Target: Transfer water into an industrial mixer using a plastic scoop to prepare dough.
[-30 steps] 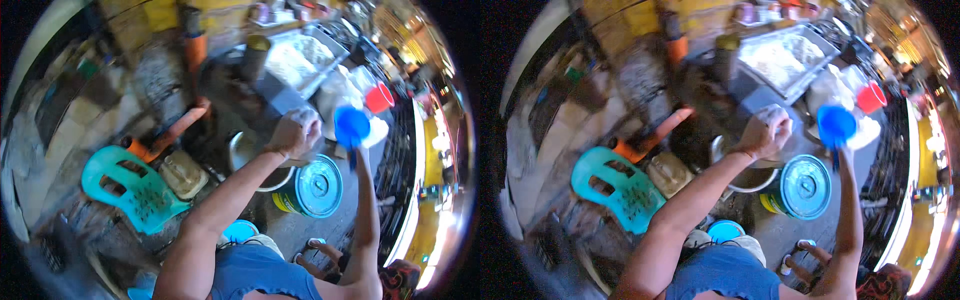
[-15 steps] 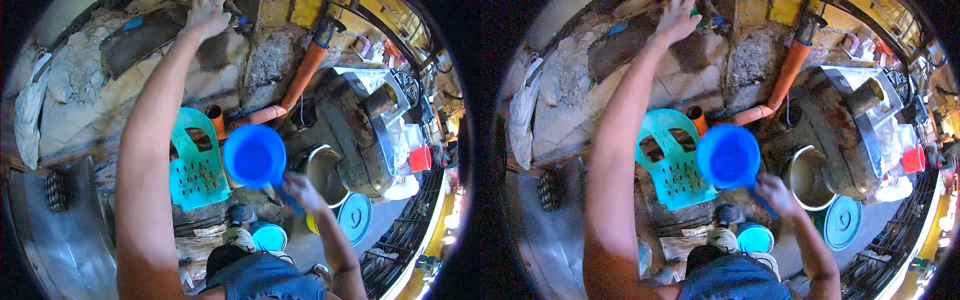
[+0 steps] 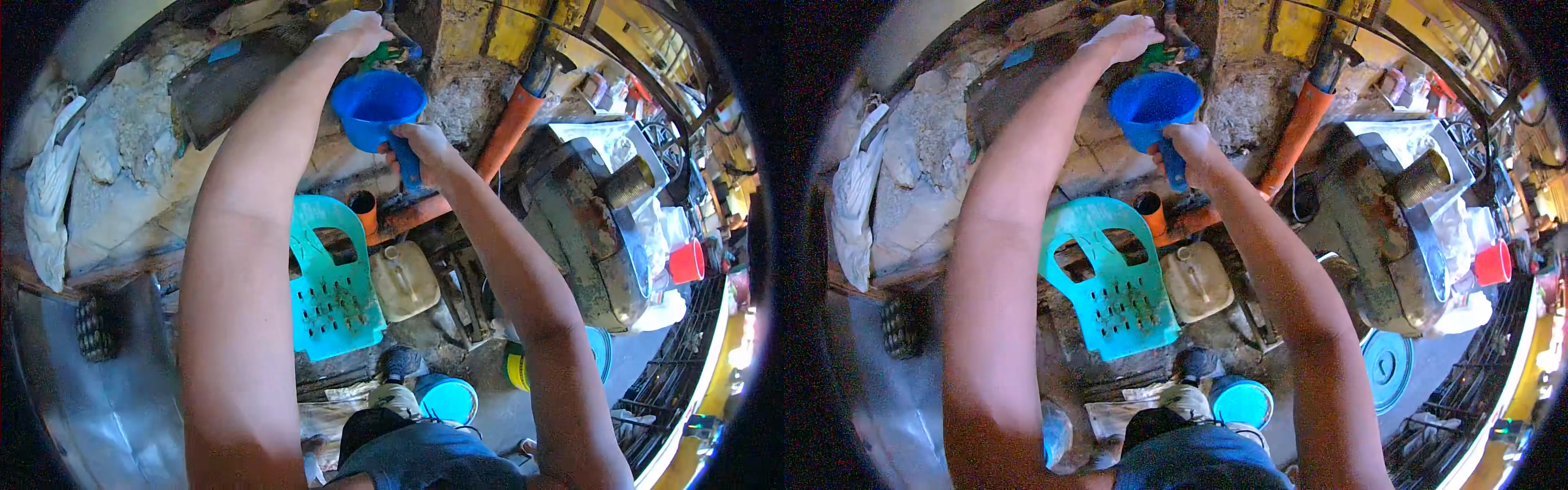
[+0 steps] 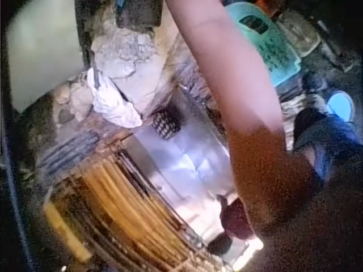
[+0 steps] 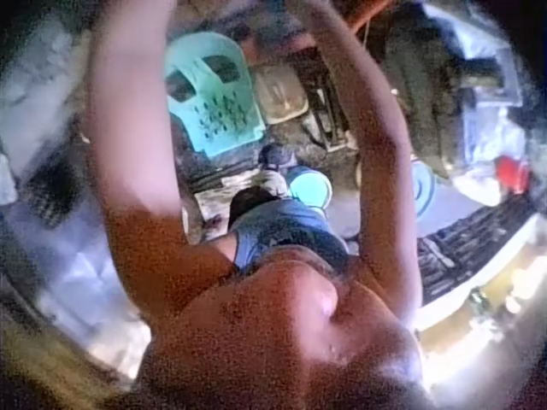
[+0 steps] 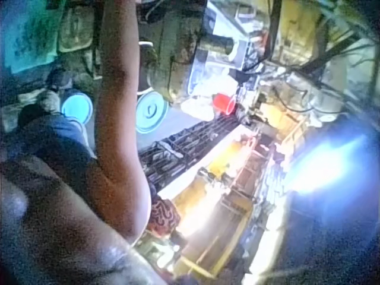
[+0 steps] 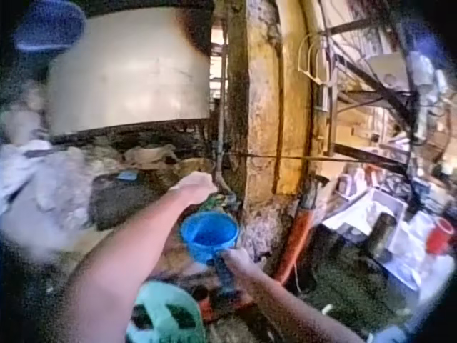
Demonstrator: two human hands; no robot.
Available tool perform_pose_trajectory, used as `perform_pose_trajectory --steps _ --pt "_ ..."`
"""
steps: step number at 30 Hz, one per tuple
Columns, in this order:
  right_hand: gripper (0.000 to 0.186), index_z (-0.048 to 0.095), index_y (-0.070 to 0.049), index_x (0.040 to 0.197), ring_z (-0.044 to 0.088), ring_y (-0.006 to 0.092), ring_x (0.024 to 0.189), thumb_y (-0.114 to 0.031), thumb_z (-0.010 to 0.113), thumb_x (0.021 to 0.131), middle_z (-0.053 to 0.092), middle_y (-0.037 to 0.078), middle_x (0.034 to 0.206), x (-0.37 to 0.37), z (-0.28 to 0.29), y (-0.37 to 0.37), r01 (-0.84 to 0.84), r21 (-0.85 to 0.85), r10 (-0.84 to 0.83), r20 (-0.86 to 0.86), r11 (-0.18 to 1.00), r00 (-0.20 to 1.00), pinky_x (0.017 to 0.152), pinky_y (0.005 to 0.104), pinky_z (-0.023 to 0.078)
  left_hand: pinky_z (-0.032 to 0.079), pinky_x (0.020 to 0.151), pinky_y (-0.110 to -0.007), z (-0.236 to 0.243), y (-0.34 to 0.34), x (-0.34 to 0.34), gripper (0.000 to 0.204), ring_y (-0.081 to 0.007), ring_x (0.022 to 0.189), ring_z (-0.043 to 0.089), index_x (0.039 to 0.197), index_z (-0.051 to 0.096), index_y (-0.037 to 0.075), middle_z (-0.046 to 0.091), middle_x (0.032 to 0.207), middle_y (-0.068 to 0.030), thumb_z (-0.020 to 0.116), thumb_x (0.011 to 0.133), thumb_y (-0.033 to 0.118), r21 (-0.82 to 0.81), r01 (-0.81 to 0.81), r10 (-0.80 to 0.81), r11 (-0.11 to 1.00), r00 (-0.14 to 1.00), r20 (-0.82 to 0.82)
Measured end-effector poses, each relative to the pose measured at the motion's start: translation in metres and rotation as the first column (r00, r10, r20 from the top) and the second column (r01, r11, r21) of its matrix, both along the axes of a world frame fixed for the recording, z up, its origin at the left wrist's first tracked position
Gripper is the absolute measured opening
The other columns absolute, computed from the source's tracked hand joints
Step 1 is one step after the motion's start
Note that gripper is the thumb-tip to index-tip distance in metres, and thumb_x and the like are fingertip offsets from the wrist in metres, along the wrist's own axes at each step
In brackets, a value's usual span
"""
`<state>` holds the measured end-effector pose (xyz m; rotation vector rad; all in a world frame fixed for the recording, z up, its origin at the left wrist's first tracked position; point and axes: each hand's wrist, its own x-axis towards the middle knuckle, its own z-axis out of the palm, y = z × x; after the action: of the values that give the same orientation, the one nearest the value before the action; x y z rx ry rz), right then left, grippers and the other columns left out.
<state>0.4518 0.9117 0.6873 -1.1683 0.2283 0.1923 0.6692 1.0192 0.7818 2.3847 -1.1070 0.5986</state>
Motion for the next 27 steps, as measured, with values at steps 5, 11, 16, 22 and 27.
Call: perform_pose_trajectory --steps 5,11,16,22,27 --pt "0.020 0.053 0.003 0.105 0.057 0.0188 0.057 -0.014 0.051 0.095 0.065 0.016 0.084 0.005 0.003 -0.006 0.032 -0.008 -0.032 -0.043 0.999 0.999 0.047 0.0313 0.048 0.052 0.075 -0.044 0.031 -0.019 -0.055 0.045 -0.0329 0.078 0.068 0.087 0.068 -0.003 0.070 0.089 -0.0195 0.058 0.091 0.042 0.140 -0.231 0.250 0.963 0.959 -0.137" --pt "0.019 0.052 0.004 0.107 0.057 0.0205 0.057 -0.011 0.050 0.095 0.064 0.017 0.082 0.007 0.009 0.014 0.036 0.009 -0.035 -0.027 0.999 0.999 0.049 0.0327 0.049 0.052 0.068 -0.043 0.034 -0.013 -0.058 0.051 -0.0313 0.075 0.068 0.085 0.067 -0.003 0.069 0.085 -0.0177 0.058 0.090 0.047 0.144 -0.269 0.293 0.952 0.938 -0.186" --pt "0.019 0.051 0.004 0.108 0.057 0.0209 0.058 -0.010 0.049 0.095 0.063 0.017 0.082 0.006 0.003 0.021 0.042 0.025 -0.041 -0.032 0.999 0.999 0.049 0.0331 0.049 0.049 0.078 -0.042 0.040 0.009 -0.071 0.038 -0.0366 0.092 0.062 0.108 0.061 0.001 0.062 0.104 -0.0233 0.054 0.090 0.034 -0.119 -0.226 0.168 0.967 0.914 -0.370" --pt "0.019 0.049 0.004 0.110 0.056 0.0208 0.058 -0.010 0.048 0.096 0.062 0.016 0.083 0.010 -0.003 0.020 0.071 0.078 -0.069 -0.036 0.994 0.997 0.049 0.0329 0.049 0.050 0.076 -0.036 -0.035 0.080 -0.177 0.037 -0.0240 0.086 0.061 0.123 0.058 0.002 0.064 0.103 -0.0143 0.052 0.099 0.030 -0.879 -0.248 0.000 0.408 0.963 -0.271" --pt "0.020 0.048 0.003 0.111 0.055 0.0206 0.057 -0.010 0.047 0.096 0.061 0.016 0.084 0.012 -0.004 0.013 0.084 0.126 -0.080 -0.030 0.989 0.996 0.048 0.0327 0.048 0.048 0.072 -0.032 -0.185 0.103 -0.336 0.025 -0.0165 0.081 0.059 0.120 0.056 0.002 0.063 0.094 -0.0107 0.053 0.099 0.016 -0.519 -0.522 0.117 0.677 0.773 -0.624"
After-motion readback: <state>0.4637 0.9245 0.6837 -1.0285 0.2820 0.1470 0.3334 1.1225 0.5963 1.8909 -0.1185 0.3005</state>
